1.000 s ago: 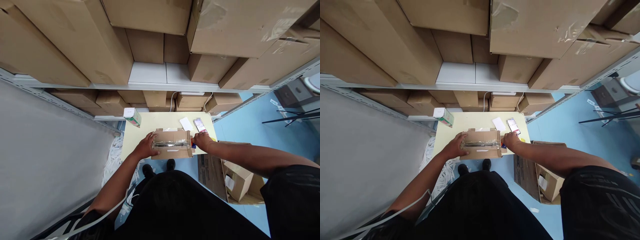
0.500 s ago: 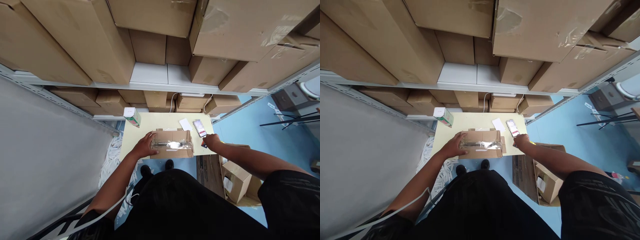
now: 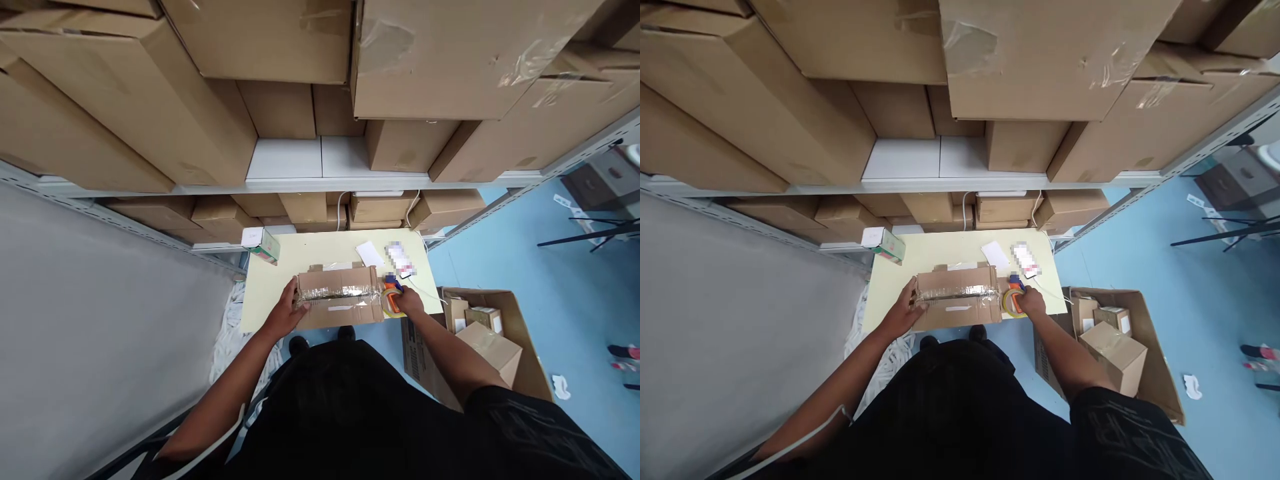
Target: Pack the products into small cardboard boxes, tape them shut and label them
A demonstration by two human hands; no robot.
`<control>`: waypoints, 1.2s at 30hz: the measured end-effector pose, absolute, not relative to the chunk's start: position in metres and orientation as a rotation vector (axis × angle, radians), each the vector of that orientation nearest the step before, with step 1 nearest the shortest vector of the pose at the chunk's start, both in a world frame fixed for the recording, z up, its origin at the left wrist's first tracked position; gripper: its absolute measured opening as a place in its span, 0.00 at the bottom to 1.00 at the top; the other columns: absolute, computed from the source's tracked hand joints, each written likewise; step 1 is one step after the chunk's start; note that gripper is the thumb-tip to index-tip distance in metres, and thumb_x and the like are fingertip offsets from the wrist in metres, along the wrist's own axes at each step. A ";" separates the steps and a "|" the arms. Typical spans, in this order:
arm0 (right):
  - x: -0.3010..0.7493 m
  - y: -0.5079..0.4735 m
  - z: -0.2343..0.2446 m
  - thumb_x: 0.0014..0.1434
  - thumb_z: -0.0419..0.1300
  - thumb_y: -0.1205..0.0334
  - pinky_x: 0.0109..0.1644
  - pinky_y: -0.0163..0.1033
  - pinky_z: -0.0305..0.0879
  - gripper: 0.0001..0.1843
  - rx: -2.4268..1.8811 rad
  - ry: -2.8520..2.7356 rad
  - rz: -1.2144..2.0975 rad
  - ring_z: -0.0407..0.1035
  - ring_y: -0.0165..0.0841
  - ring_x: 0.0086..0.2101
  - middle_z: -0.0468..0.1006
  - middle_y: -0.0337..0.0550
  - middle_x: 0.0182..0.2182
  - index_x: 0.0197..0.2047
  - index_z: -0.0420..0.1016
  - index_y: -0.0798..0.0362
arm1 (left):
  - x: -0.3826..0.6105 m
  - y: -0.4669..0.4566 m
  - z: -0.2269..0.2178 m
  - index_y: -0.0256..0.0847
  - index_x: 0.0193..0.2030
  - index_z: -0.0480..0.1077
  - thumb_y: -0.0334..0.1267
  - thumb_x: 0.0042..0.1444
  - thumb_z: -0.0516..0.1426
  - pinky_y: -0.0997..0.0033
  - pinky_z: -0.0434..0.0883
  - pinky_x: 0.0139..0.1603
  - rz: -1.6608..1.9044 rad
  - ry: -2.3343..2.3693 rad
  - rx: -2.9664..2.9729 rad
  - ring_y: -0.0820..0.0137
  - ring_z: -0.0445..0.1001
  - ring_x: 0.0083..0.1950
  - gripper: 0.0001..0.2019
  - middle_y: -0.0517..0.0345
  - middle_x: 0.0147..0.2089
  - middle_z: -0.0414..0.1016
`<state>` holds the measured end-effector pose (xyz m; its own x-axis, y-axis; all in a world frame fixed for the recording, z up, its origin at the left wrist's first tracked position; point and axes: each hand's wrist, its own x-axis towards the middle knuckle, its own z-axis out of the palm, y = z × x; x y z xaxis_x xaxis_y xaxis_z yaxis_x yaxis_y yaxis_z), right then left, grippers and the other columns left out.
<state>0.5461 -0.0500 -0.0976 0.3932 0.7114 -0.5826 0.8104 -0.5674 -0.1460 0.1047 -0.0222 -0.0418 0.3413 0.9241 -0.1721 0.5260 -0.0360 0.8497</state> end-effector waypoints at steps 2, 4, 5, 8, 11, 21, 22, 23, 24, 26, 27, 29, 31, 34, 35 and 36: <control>0.550 -0.045 -0.103 0.62 0.57 0.55 0.47 0.41 0.68 0.22 2.509 1.373 -0.879 0.73 0.46 0.52 0.76 0.57 0.54 0.56 0.73 0.54 | 0.112 -0.025 -0.039 0.43 0.80 0.36 0.58 0.67 0.52 0.51 0.59 0.73 0.574 1.341 1.563 0.53 0.55 0.77 0.44 0.41 0.80 0.44; 0.553 -0.043 -0.104 0.61 0.57 0.55 0.49 0.42 0.68 0.23 2.521 1.374 -0.858 0.71 0.47 0.54 0.74 0.59 0.55 0.58 0.73 0.55 | 0.118 -0.024 -0.035 0.41 0.80 0.41 0.59 0.69 0.48 0.52 0.57 0.74 0.571 1.351 1.516 0.54 0.57 0.76 0.40 0.43 0.78 0.52; 0.553 -0.044 -0.102 0.61 0.58 0.55 0.51 0.44 0.68 0.25 2.525 1.380 -0.842 0.70 0.48 0.55 0.73 0.59 0.55 0.59 0.72 0.55 | 0.120 -0.023 -0.032 0.41 0.79 0.45 0.59 0.69 0.47 0.53 0.56 0.75 0.556 1.353 1.518 0.55 0.58 0.76 0.39 0.45 0.77 0.56; 0.548 -0.051 -0.087 0.60 0.60 0.55 0.55 0.49 0.67 0.30 2.602 1.548 -0.696 0.67 0.51 0.57 0.71 0.60 0.56 0.64 0.68 0.56 | 0.123 -0.019 -0.027 0.42 0.77 0.52 0.61 0.68 0.46 0.54 0.58 0.74 0.486 1.382 1.533 0.55 0.63 0.73 0.37 0.50 0.73 0.64; 0.525 -0.063 -0.058 0.68 0.51 0.52 0.55 0.47 0.67 0.23 2.655 1.969 -0.768 0.69 0.47 0.54 0.75 0.57 0.52 0.59 0.72 0.55 | 0.121 -0.019 -0.025 0.42 0.77 0.54 0.61 0.69 0.46 0.55 0.59 0.73 0.451 1.400 1.539 0.55 0.64 0.73 0.36 0.51 0.73 0.65; 0.423 -0.070 -0.002 0.74 0.43 0.51 0.40 0.38 0.61 0.22 2.328 2.020 -0.940 0.75 0.40 0.39 0.82 0.52 0.39 0.40 0.74 0.53 | 0.100 -0.043 -0.017 0.40 0.77 0.52 0.58 0.71 0.44 0.53 0.56 0.75 0.502 1.340 1.571 0.56 0.60 0.74 0.35 0.47 0.74 0.63; 0.419 -0.071 0.001 0.74 0.43 0.51 0.40 0.38 0.60 0.22 2.313 2.007 -0.944 0.75 0.40 0.39 0.82 0.52 0.38 0.40 0.74 0.53 | 0.097 -0.045 -0.015 0.40 0.77 0.52 0.57 0.71 0.44 0.52 0.56 0.75 0.512 1.323 1.570 0.56 0.61 0.74 0.34 0.46 0.74 0.62; 0.416 -0.073 0.003 0.74 0.43 0.51 0.39 0.38 0.60 0.22 2.316 1.991 -0.943 0.75 0.40 0.38 0.82 0.52 0.38 0.39 0.73 0.53 | 0.094 -0.047 -0.012 0.40 0.76 0.53 0.57 0.71 0.45 0.52 0.57 0.75 0.521 1.309 1.565 0.56 0.61 0.74 0.34 0.46 0.74 0.62; 0.413 -0.076 0.007 0.74 0.43 0.51 0.38 0.39 0.59 0.22 2.336 1.978 -0.937 0.74 0.40 0.38 0.81 0.52 0.37 0.38 0.73 0.53 | 0.092 -0.050 -0.010 0.39 0.76 0.53 0.56 0.71 0.45 0.52 0.57 0.75 0.531 1.297 1.557 0.56 0.61 0.74 0.33 0.46 0.73 0.63; 0.406 -0.081 0.015 0.73 0.44 0.50 0.37 0.39 0.59 0.22 2.419 1.964 -0.906 0.74 0.40 0.37 0.81 0.52 0.36 0.36 0.72 0.52 | 0.086 -0.054 -0.005 0.40 0.75 0.54 0.56 0.70 0.47 0.51 0.57 0.75 0.558 1.274 1.531 0.56 0.61 0.74 0.33 0.46 0.73 0.63; 0.402 -0.084 0.020 0.73 0.44 0.50 0.37 0.39 0.59 0.22 2.475 1.965 -0.883 0.73 0.40 0.37 0.80 0.51 0.36 0.36 0.72 0.51 | 0.082 -0.055 -0.003 0.40 0.75 0.54 0.56 0.70 0.47 0.51 0.57 0.75 0.580 1.262 1.515 0.56 0.61 0.74 0.33 0.46 0.73 0.63; 0.393 -0.090 0.030 0.72 0.45 0.48 0.38 0.40 0.60 0.21 2.602 1.977 -0.821 0.73 0.41 0.38 0.79 0.50 0.36 0.36 0.71 0.50 | 0.075 -0.058 0.001 0.41 0.75 0.54 0.56 0.70 0.48 0.51 0.57 0.74 0.642 1.231 1.482 0.56 0.61 0.73 0.32 0.46 0.73 0.62; 0.382 -0.097 0.039 0.72 0.45 0.46 0.41 0.40 0.62 0.21 2.711 1.989 -0.763 0.73 0.43 0.40 0.79 0.51 0.38 0.38 0.71 0.50 | 0.066 -0.059 0.005 0.41 0.74 0.54 0.55 0.70 0.47 0.52 0.60 0.73 0.705 1.207 1.464 0.57 0.63 0.72 0.31 0.45 0.73 0.62; 0.362 -0.108 0.047 0.70 0.45 0.43 0.46 0.43 0.65 0.23 2.802 1.997 -0.702 0.72 0.46 0.44 0.78 0.53 0.40 0.42 0.71 0.50 | 0.052 -0.059 0.009 0.41 0.71 0.56 0.55 0.70 0.46 0.53 0.62 0.71 0.761 1.207 1.476 0.58 0.64 0.70 0.30 0.45 0.70 0.65; 0.357 -0.113 0.048 0.70 0.46 0.42 0.48 0.44 0.66 0.23 2.817 2.012 -0.689 0.71 0.47 0.46 0.78 0.54 0.41 0.43 0.72 0.50 | 0.047 -0.060 0.009 0.42 0.71 0.56 0.56 0.70 0.45 0.53 0.63 0.70 0.767 1.210 1.476 0.58 0.65 0.70 0.29 0.45 0.69 0.66; 0.352 -0.118 0.047 0.69 0.47 0.43 0.51 0.46 0.66 0.23 2.826 2.045 -0.686 0.71 0.48 0.47 0.78 0.55 0.43 0.46 0.72 0.51 | 0.043 -0.060 0.008 0.42 0.70 0.56 0.56 0.70 0.44 0.53 0.65 0.69 0.773 1.205 1.462 0.59 0.66 0.69 0.28 0.45 0.68 0.67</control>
<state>0.3517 -0.1185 0.0474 0.2948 0.9535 -0.0624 0.7982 -0.2816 -0.5325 0.0426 -0.0600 0.0083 0.2866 0.9491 -0.1303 0.2776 0.0479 0.9595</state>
